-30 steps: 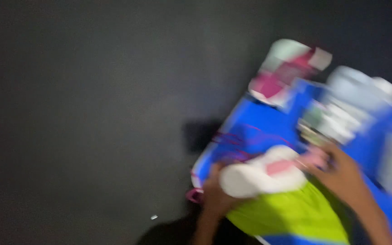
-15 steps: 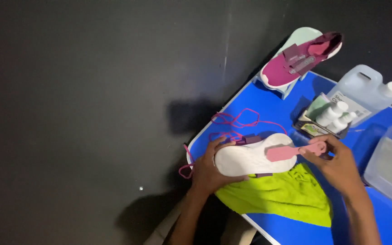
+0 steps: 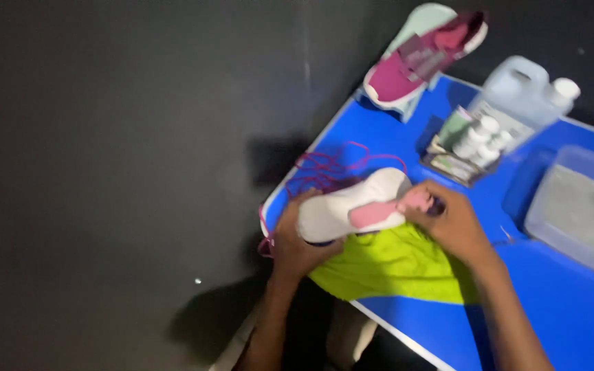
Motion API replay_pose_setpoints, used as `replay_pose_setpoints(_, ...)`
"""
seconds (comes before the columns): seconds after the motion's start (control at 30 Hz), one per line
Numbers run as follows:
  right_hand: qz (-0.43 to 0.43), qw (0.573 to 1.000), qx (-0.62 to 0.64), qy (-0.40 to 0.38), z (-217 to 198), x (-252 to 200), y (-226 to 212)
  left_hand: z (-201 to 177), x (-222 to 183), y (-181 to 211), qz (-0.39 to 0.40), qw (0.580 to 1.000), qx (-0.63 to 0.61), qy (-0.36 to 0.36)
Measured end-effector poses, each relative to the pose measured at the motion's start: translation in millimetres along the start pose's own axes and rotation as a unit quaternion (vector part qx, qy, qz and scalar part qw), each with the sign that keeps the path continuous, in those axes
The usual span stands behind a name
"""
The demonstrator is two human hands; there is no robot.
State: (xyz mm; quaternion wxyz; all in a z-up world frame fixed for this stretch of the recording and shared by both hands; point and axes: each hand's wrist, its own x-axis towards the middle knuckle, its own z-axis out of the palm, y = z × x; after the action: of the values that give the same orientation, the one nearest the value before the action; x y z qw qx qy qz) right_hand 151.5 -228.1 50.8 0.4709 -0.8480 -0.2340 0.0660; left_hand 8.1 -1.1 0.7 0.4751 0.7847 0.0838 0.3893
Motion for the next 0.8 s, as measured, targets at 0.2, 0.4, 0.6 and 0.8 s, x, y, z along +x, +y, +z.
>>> replay_pose_setpoints(0.2,0.017,0.999,0.005,0.047,-14,-6,11,10,-3,-3,0.038,0.998,0.043,0.040)
replay_pose_setpoints(0.4,0.004,0.999,0.007,0.034,-13,-7,-10,7,0,10,0.047,0.997,0.032,0.054)
replay_pose_setpoints(0.6,-0.009,0.999,0.027,0.030,-1,-4,6,8,2,10,0.073,0.995,0.031,0.056)
replay_pose_setpoints(0.8,-0.016,0.999,0.031,0.003,-9,-8,-15,-1,-1,10,0.053,0.998,-0.044,0.011)
